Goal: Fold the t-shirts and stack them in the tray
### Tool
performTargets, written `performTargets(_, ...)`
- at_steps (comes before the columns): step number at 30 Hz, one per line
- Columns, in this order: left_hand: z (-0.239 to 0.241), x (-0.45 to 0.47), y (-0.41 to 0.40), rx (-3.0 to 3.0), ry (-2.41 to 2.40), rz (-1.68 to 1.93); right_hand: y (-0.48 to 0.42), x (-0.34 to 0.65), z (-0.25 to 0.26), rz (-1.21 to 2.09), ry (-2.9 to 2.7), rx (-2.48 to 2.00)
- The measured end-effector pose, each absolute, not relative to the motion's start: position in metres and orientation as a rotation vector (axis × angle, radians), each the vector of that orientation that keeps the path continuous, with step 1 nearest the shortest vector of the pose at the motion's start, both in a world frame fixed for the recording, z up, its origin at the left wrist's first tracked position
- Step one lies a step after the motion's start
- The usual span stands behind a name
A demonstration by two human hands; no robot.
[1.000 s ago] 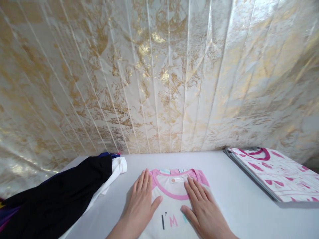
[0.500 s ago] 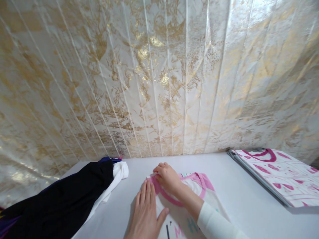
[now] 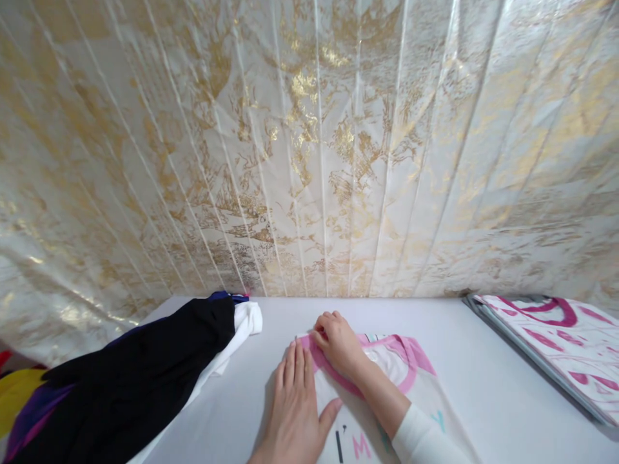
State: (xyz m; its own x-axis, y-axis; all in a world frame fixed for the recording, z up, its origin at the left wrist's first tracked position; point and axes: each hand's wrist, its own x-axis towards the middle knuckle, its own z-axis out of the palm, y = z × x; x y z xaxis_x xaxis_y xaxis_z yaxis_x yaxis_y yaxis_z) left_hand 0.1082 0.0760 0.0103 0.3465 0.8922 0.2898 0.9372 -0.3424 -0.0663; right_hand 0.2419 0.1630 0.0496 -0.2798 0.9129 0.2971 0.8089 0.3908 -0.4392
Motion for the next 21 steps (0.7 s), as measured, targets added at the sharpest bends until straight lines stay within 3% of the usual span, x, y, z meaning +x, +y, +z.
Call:
performTargets(15,0.053,0.109,0.083,-2.646,-1.749,-0.158,0.16,0.243,0.041,0.324,-2.022,-1.416)
performTargets(21,0.057,0.104,0.08,-2.644,-1.793,-0.125,0.135,0.312,0.067,0.317,-1.917,-1.359)
